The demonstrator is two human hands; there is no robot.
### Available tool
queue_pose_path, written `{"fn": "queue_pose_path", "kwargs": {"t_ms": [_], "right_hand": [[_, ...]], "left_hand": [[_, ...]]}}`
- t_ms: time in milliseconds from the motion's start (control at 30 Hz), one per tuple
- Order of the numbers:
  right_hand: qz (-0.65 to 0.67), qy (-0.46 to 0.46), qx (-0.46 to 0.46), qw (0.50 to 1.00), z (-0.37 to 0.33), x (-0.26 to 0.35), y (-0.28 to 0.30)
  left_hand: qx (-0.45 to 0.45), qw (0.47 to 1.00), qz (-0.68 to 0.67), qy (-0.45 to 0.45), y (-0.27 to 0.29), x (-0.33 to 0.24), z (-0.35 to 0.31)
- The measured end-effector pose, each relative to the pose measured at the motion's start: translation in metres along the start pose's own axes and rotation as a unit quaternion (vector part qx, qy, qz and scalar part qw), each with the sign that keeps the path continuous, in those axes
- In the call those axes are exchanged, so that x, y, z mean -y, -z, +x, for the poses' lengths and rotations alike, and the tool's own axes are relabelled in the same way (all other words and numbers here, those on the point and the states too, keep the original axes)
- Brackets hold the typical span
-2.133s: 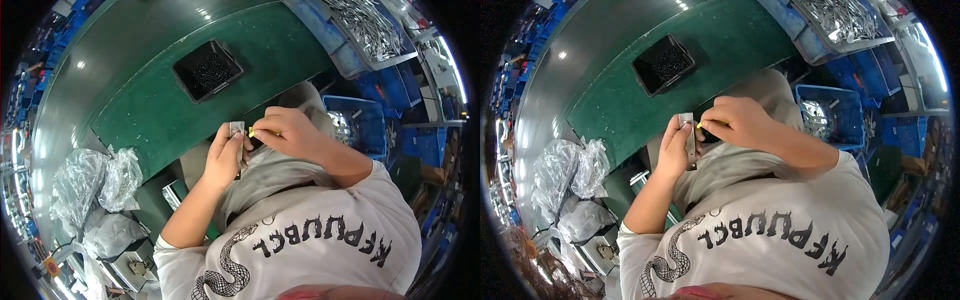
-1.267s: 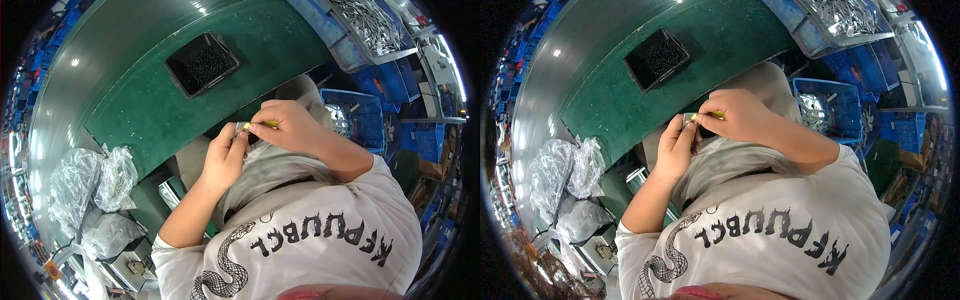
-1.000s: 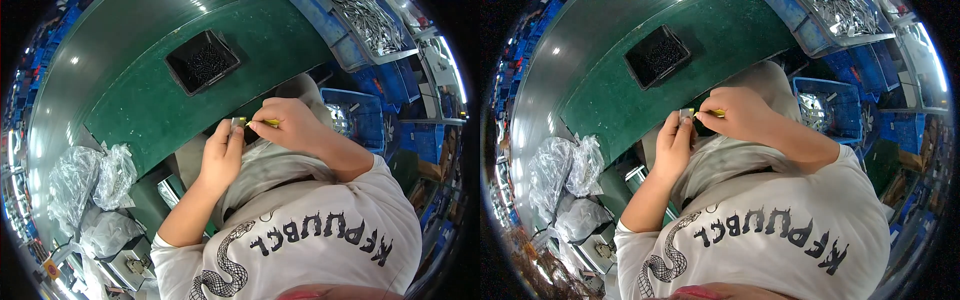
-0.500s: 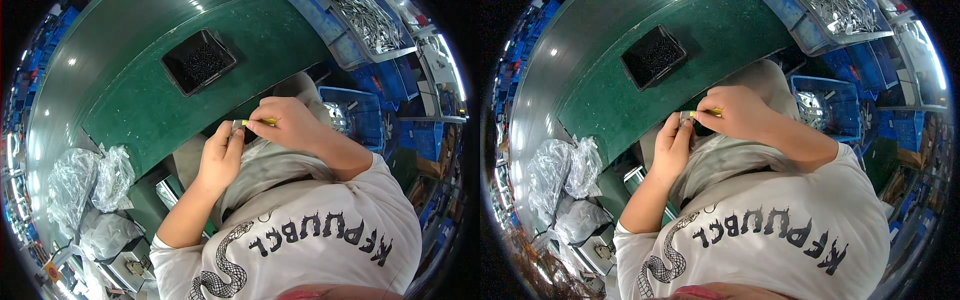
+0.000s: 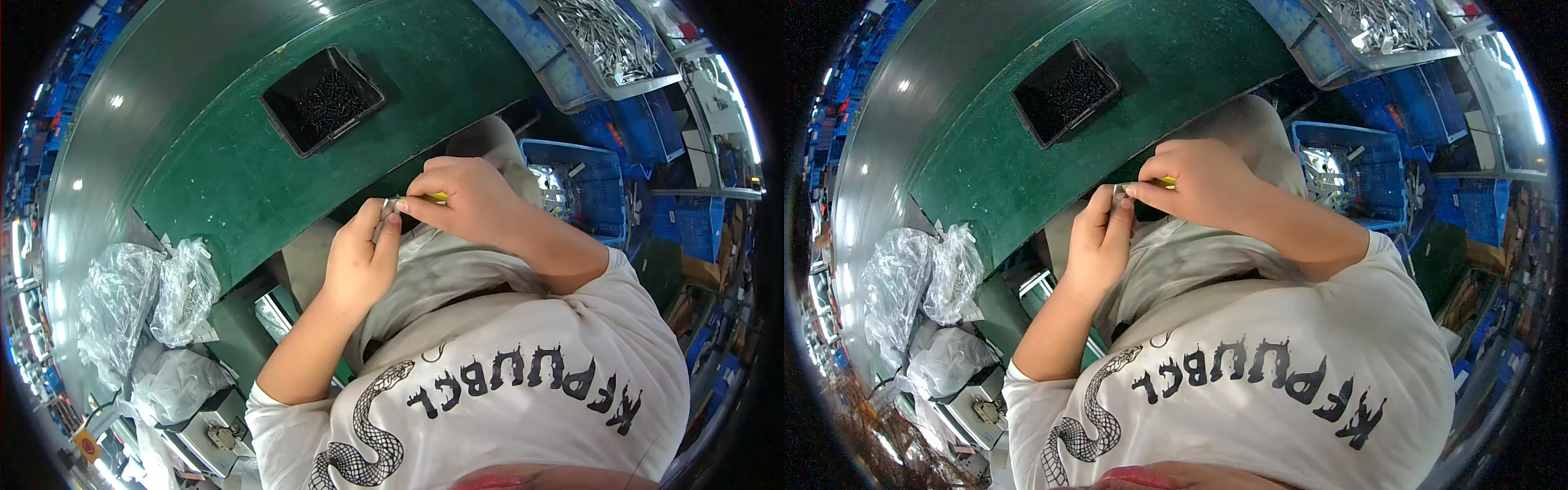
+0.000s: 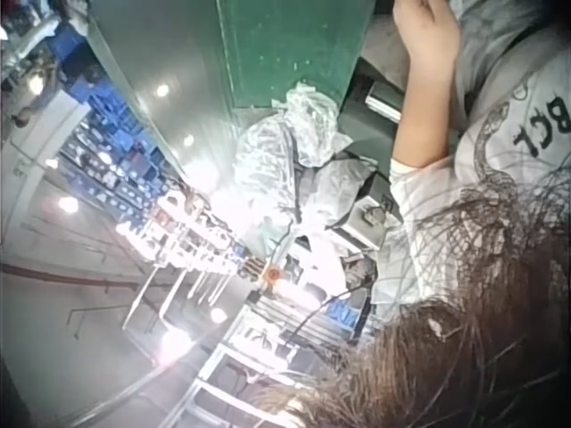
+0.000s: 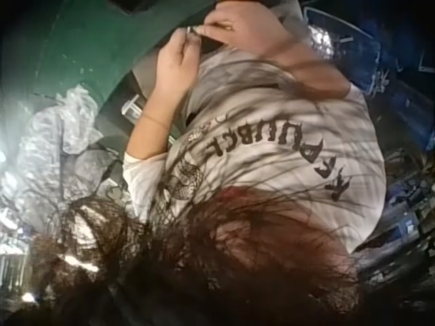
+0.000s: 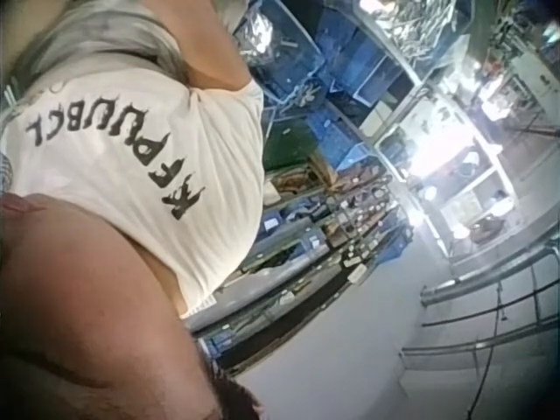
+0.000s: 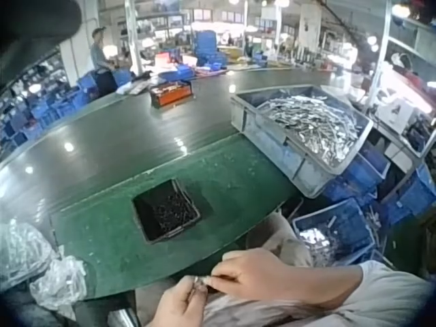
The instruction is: Applying yellow adhesive tape to small metal components at a factory workbench.
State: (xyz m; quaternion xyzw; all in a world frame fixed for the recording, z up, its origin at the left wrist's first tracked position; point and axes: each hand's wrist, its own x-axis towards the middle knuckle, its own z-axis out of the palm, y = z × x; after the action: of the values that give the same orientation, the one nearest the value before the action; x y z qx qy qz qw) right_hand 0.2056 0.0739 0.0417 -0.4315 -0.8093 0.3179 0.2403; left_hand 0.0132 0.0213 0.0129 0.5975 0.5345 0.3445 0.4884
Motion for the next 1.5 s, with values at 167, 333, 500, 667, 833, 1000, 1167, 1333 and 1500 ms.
{"fn": "queue_pose_path", "kwargs": {"t_ms": [167,333,500,667,833,1000,1167,1333,1500], "right_hand": [[-0.004,-0.025,0.020,0.999,0.001,0.001,0.001],[0.034,-0.044,0.033,0.998,0.002,-0.004,0.000],[0.100,-0.023,0.041,0.994,0.001,-0.010,0.001],[0.124,0.006,0.035,0.992,-0.001,-0.014,-0.001],[0.168,-0.071,0.067,0.981,0.000,0.005,0.013],[0.106,0.062,-0.017,0.992,-0.003,-0.002,0.007],[-0.015,0.121,0.017,0.992,-0.003,-0.010,0.015],[0.017,0.081,0.022,0.996,-0.003,-0.011,0.016],[0.056,0.027,0.043,0.997,-0.003,-0.006,0.016]], "left_hand": [[0.012,0.998,0.054,-0.005,0.001,-0.006,0.001],[0.017,0.998,0.064,0.024,-0.002,-0.007,0.001],[-0.041,0.997,0.059,-0.005,0.000,-0.006,0.002],[-0.092,0.952,0.180,-0.231,0.004,0.004,0.009],[-0.091,0.977,0.129,-0.141,0.003,-0.001,0.005],[-0.098,0.994,0.010,-0.049,0.006,0.014,0.012],[-0.049,0.981,-0.184,0.023,0.007,0.007,0.008],[-0.041,0.974,-0.223,0.021,0.007,0.003,0.008],[-0.058,0.968,-0.240,0.050,0.004,0.004,0.007]]}}
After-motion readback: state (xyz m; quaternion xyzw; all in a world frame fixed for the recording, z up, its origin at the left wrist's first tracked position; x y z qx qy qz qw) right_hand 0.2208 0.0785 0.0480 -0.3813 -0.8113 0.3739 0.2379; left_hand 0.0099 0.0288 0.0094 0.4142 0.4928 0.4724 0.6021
